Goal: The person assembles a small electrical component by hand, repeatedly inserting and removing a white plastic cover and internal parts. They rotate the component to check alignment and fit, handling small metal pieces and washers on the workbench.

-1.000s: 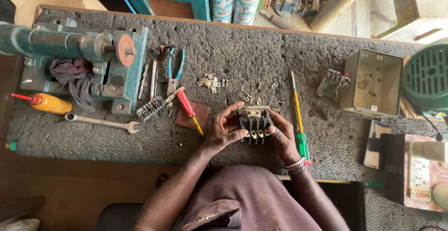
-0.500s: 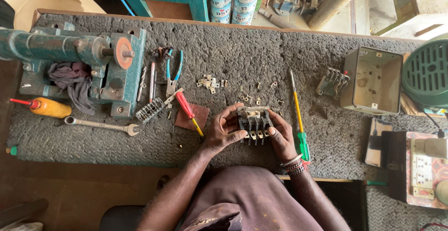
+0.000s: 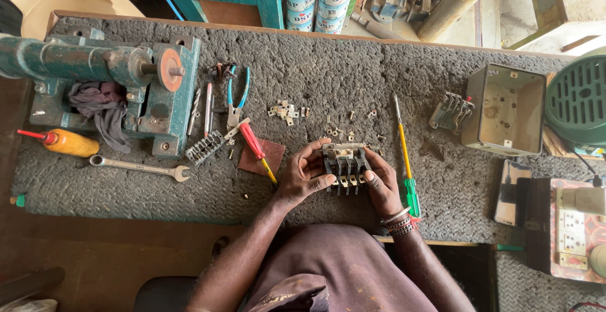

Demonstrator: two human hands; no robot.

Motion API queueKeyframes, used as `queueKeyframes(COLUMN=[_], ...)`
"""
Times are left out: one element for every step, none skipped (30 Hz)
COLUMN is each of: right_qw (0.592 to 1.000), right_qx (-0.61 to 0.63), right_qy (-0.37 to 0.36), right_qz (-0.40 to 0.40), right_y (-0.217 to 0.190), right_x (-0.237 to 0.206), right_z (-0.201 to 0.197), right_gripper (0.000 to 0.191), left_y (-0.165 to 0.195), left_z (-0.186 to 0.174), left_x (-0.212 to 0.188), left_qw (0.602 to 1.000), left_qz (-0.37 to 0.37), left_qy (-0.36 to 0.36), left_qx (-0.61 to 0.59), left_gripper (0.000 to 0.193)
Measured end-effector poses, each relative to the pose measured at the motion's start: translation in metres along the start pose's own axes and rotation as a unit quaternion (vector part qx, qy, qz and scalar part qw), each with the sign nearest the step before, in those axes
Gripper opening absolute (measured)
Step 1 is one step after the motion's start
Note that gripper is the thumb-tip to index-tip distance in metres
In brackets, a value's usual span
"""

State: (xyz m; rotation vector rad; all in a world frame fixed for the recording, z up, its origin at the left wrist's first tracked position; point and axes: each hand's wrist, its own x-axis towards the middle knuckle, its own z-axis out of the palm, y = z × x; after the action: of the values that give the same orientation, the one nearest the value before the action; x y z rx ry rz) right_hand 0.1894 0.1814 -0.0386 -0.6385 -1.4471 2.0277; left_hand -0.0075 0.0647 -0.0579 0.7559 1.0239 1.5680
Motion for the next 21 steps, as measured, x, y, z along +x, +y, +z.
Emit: queueKeyframes(right_qw=[1.0, 1.0, 1.0, 1.0, 1.0, 1.0, 1.0, 1.0, 1.0, 1.0, 1.0, 1.0, 1.0, 1.0, 1.0, 1.0, 1.0, 1.0, 1.0, 1.0, 1.0], right_qx=[-0.001, -0.002, -0.003, -0.003, -0.004, -0.006, -0.008, -0.01, -0.01, -0.01, -0.01, -0.013, -0.016, -0.019, -0.022, -0.024, -0.027, -0.026, -0.024, -0.023, -0.023], right_qy=[0.0, 0.001, 0.003, 0.005, 0.006, 0.006, 0.006, 0.006, 0.005, 0.005, 0.004, 0.005, 0.005, 0.006, 0.005, 0.005, 0.004, 0.004, 0.004, 0.004, 0.006], right_qz=[0.001, 0.001, 0.003, 0.005, 0.006, 0.007, 0.009, 0.011, 0.01, 0.008, 0.006, 0.006, 0.004, 0.003, 0.002, 0.001, 0.001, 0.002, 0.003, 0.005, 0.005], right_y=[-0.0001, -0.0003, -0.0003, -0.0003, -0.0005, -0.0008, -0.001, -0.0012, -0.0014, -0.0015, -0.0018, -0.0018, -0.0021, -0.0022, -0.0023, -0.0027, -0.0033, -0.0038, -0.0043, -0.0047, -0.0051], right_x=[0.0, 0.0001, 0.0002, 0.0003, 0.0005, 0.0012, 0.0014, 0.0016, 0.0015, 0.0016, 0.0016, 0.0017, 0.0016, 0.0017, 0.0019, 0.0021, 0.0019, 0.0019, 0.0019, 0.002, 0.0019], right_z=[-0.0002, -0.0003, -0.0002, -0.0001, -0.0003, -0.0006, -0.0008, -0.001, -0.0013, -0.0013, -0.0014, -0.0014, -0.0014, -0.0014, -0.0013, -0.0012, -0.001, -0.0008, -0.0005, 0.0, 0.0003], right_gripper=[0.087, 0.088, 0.088, 0.088, 0.089, 0.089, 0.09, 0.09, 0.09, 0.091, 0.091, 0.091, 0.09, 0.09, 0.09, 0.09, 0.09, 0.09, 0.09, 0.09, 0.09], left_y=[0.0001, 0.0003, 0.0006, 0.0007, 0.0011, 0.0015, 0.0018, 0.0021, 0.0021, 0.0021, 0.0021, 0.0021, 0.002, 0.0019, 0.0019, 0.0018, 0.0016, 0.0013, 0.001, 0.0008, 0.0006], left_z=[0.0005, 0.0007, 0.0009, 0.0013, 0.0017, 0.0019, 0.0021, 0.0022, 0.0029, 0.0034, 0.0035, 0.0035, 0.0039, 0.0038, 0.0034, 0.0031, 0.0034, 0.0035, 0.0035, 0.0035, 0.0038], left_x=[-0.0001, -0.0001, 0.0002, 0.0005, 0.0013, 0.0018, 0.0014, 0.0012, 0.0011, 0.0012, 0.0013, 0.0012, 0.001, 0.0011, 0.0011, 0.001, 0.0007, 0.0007, 0.0008, 0.0012, 0.0014], left_qw=[1.0, 1.0, 1.0, 1.0, 1.0, 1.0, 1.0, 1.0, 1.0, 1.0, 1.0, 1.0, 1.0, 1.0, 1.0, 1.0, 1.0, 1.0, 1.0, 1.0, 1.0], left_qz=[0.002, 0.003, 0.005, 0.008, 0.01, 0.013, 0.012, 0.011, 0.01, 0.012, 0.014, 0.016, 0.017, 0.018, 0.019, 0.017, 0.016, 0.014, 0.014, 0.013, 0.013], left_qy=[0.001, 0.002, 0.002, 0.001, 0.0, -0.001, 0.002, 0.005, 0.008, 0.006, 0.005, 0.004, 0.003, 0.002, 0.001, 0.003, 0.004, 0.005, 0.006, 0.007, 0.008], left_qx=[0.001, 0.002, 0.002, 0.004, 0.005, 0.007, 0.007, 0.006, 0.005, 0.003, 0.002, 0.001, -0.001, -0.003, -0.004, -0.001, 0.002, 0.005, 0.005, 0.006, 0.006], left_gripper=[0.098, 0.098, 0.097, 0.097, 0.097, 0.096, 0.096, 0.095, 0.095, 0.095, 0.095, 0.095, 0.094, 0.094, 0.094, 0.094, 0.094, 0.095, 0.095, 0.095, 0.095])
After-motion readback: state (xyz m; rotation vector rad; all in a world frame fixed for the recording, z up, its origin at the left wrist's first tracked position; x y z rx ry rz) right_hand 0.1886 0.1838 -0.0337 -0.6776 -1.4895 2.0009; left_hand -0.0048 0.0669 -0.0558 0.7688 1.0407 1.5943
